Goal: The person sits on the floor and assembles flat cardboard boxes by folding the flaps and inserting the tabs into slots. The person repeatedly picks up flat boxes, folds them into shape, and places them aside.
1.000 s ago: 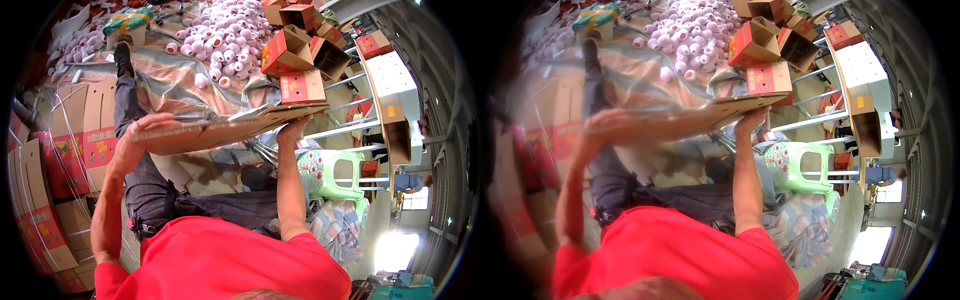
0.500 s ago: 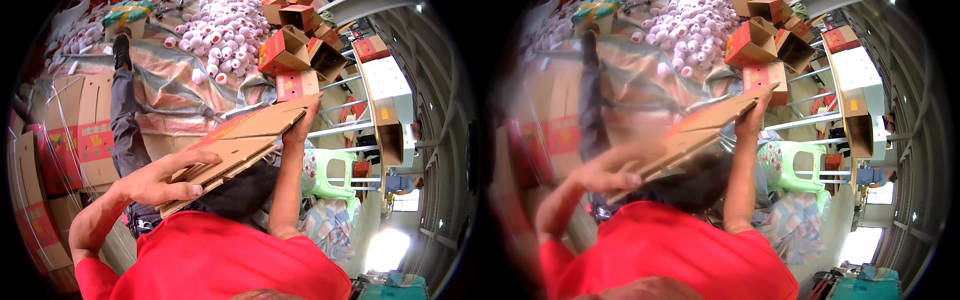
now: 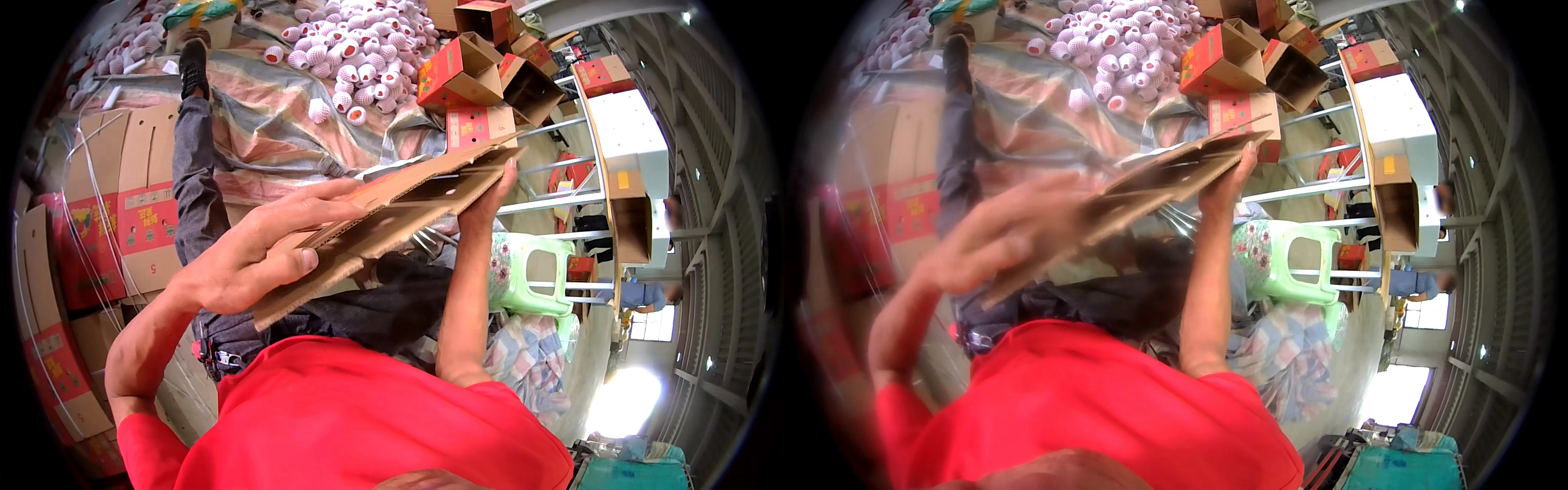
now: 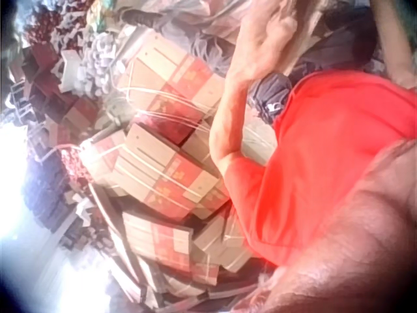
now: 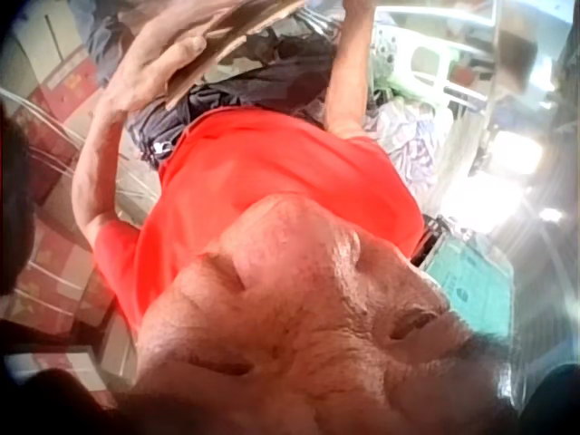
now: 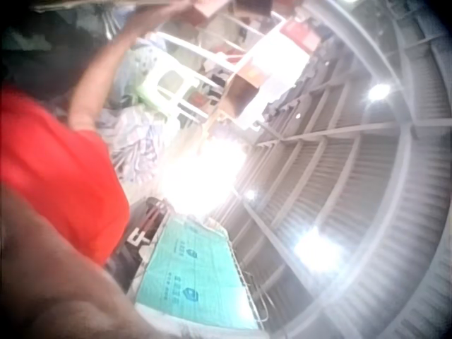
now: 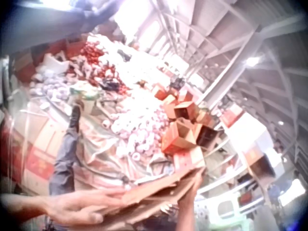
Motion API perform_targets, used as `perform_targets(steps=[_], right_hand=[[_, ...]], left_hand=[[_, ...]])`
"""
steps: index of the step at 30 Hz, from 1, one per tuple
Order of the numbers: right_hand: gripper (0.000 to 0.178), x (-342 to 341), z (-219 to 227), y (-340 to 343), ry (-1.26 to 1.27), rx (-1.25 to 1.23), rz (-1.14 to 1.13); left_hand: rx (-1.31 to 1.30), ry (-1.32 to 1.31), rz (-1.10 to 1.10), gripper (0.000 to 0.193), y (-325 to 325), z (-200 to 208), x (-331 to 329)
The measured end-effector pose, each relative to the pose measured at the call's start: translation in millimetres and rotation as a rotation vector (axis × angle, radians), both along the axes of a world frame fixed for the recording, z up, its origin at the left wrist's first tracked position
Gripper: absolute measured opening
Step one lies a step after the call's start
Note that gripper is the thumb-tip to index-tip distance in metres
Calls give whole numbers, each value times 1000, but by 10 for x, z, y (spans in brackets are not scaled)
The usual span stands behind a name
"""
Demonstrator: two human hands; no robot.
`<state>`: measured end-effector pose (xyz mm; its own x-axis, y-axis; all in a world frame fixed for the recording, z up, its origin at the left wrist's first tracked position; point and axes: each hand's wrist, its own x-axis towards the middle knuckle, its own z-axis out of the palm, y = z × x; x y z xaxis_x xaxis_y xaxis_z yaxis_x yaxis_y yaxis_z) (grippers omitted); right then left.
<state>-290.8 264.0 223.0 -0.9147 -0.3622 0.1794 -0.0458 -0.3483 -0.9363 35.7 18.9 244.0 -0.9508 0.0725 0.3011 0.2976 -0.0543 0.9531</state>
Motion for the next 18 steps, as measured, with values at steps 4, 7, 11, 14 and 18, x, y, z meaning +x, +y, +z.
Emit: perform_targets(steps=[4, 7, 11, 14, 18], right_hand=[[48, -237, -19, 305, 62, 118, 32], [39, -302, -119, 370, 1133, 584, -522], [17, -96, 7, 313, 1095, 411, -647], [17, -112, -7, 432, 955, 358, -443], [20, 72, 218, 170, 1214, 432, -241]], left_hand=[[-372, 347, 83, 46, -57, 129, -184], [-571, 589, 50, 14, -81, 234, -388], [-600, 813, 16, 26, -3, 245, -574], [-628, 922, 22, 34, 0, 209, -684], [-656, 906, 65, 38, -119, 249, -801]])
